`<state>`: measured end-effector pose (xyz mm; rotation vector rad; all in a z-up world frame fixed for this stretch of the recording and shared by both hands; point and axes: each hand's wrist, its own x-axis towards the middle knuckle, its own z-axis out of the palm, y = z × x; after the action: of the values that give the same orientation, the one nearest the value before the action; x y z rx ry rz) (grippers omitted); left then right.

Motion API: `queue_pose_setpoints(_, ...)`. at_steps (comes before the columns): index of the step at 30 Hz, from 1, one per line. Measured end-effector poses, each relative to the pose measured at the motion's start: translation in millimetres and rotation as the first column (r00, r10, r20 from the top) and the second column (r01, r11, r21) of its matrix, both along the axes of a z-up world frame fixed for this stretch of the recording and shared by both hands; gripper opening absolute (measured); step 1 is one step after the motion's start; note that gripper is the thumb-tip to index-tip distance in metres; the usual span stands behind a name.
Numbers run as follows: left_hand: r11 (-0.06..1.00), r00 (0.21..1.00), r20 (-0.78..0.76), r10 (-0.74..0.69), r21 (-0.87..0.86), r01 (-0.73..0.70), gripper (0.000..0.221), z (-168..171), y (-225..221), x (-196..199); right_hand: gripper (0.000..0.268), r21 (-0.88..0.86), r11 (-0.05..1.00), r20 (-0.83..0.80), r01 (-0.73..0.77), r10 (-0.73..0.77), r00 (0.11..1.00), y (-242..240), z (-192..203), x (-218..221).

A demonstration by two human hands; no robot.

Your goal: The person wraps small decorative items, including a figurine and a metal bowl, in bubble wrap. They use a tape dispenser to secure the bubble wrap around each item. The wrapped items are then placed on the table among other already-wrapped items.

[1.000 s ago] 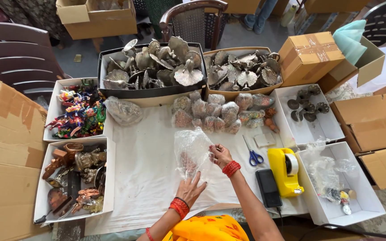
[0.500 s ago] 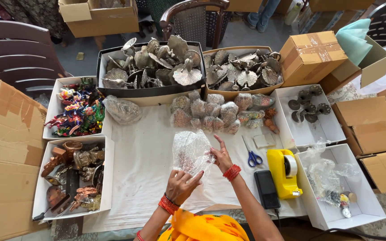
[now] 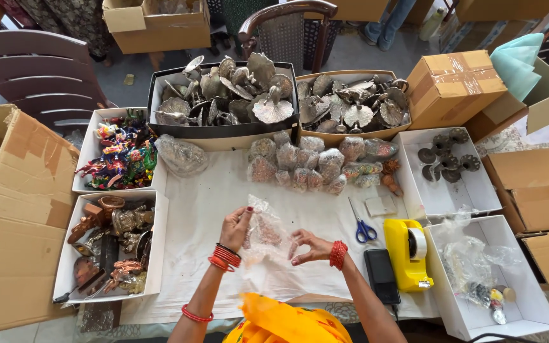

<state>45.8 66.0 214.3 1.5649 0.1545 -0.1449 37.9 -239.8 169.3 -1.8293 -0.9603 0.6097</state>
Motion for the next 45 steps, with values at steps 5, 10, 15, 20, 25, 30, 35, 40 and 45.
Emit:
queue_pose_setpoints(5,0.975,0.999,-0.017,0.033,-0.219,-0.036,0.034,-13.0,17.9,-6.5,0.019,0.357,0.91,-0.432,0.21,-0.038,0.901,-37.1,-100.0,-2.8)
queue_pose_setpoints(10,0.921,0.981,-0.136,0.141,-0.345,-0.181,0.035,-68.7,28.3,-16.2,0.017,0.409,0.694,-0.869,0.592,0.099,0.485,-40.9,-157.9,-5.5)
queue_pose_setpoints(15,0.928,0.965,-0.102,0.242,-0.264,-0.261,0.038,-117.1,27.4,-30.6,0.05,0.265,0.724,-0.956,0.637,0.114,0.269,-9.5,-51.7,-22.2)
queue_pose_setpoints(20,0.955,0.936,-0.202,0.288,-0.011,-0.296,0.04,-109.2,5.9,-43.4,0.049,-0.017,0.787,-0.926,0.617,-0.245,0.287,-17.4,-50.6,-22.8)
queue_pose_setpoints(25,0.939,0.968,0.03,0.247,0.24,-0.247,0.041,-127.0,-5.0,-46.9,0.05,0.099,0.851,-0.676,0.515,-0.323,0.662,-25.3,-101.0,-8.7)
queue_pose_setpoints(30,0.919,0.955,0.182,0.235,0.277,-0.279,0.038,-88.2,-24.5,-54.1,0.042,-0.039,0.64,-0.509,0.767,-0.673,0.537,17.4,-86.9,15.0)
queue_pose_setpoints(35,0.889,0.95,0.229,0.212,0.36,-0.285,0.041,-55.8,-46.2,-63.8,0.062,-0.161,0.738,-0.359,0.656,-0.663,0.657,77.5,7.5,29.5)
queue_pose_setpoints(40,0.895,0.923,0.19,0.335,0.243,-0.374,0.041,-61.1,-49.4,-69.4,0.041,-0.115,0.702,-0.583,0.703,-0.62,0.524,83.8,-50.5,49.7)
queue_pose_setpoints(45,0.789,0.736,0.406,0.542,0.054,-0.611,0.029,-132.2,-47.1,-73.0,0.024,-0.029,0.51,-0.833,0.86,-0.488,0.261,61.7,-53.3,35.4)
